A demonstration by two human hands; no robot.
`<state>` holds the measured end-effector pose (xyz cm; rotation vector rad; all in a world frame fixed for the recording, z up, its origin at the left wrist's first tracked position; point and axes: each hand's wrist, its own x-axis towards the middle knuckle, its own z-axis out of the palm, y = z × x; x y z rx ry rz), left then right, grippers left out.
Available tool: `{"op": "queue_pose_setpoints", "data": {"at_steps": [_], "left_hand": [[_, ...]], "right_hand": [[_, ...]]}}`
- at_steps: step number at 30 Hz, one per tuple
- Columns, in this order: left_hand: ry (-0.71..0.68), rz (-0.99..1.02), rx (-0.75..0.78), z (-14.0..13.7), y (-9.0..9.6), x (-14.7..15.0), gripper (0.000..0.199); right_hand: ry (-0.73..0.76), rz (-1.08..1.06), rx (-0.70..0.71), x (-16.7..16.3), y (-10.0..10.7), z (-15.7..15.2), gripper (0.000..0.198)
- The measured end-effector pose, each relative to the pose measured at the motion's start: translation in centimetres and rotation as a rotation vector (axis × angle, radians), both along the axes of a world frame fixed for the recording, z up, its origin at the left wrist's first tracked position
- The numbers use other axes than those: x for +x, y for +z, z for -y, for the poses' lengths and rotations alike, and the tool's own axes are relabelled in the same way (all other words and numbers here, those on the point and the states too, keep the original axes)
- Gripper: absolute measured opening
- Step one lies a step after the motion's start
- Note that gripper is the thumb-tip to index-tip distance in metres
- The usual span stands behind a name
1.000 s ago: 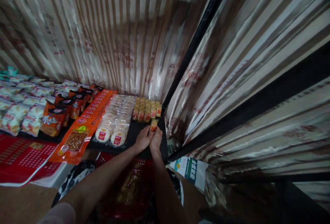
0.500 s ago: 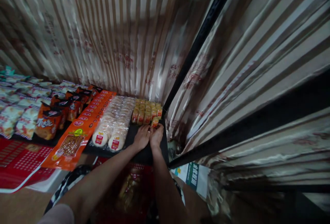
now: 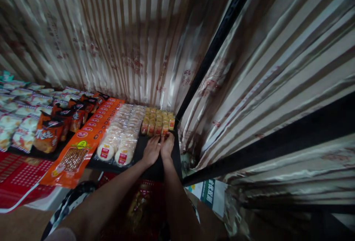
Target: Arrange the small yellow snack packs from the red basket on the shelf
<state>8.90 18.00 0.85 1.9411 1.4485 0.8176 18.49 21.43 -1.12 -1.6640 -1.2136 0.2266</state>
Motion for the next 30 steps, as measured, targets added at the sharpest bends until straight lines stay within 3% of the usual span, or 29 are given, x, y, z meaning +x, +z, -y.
{"op": "queue_pose_setpoints", "data": {"at_steps": [11, 19, 30], "left_hand": [[-0.011, -0.016, 0.007, 0.4, -0.6, -0.2, 0.047], [0.031, 0.013, -0.002, 0.7, -0.1, -0.2, 0.045], [0.036, 0.015, 0.016, 0.8, -0.2, -0.1, 0.045]], "right_hand": [[0.024, 0.067, 0.036, 0.0, -0.8, 0.2, 0.039], [0.022, 0.075, 0.07, 0.1, -1.8, -0.1, 0.039], [0.066, 0.083, 0.061, 0.1, -1.5, 0.2, 0.039]]}}
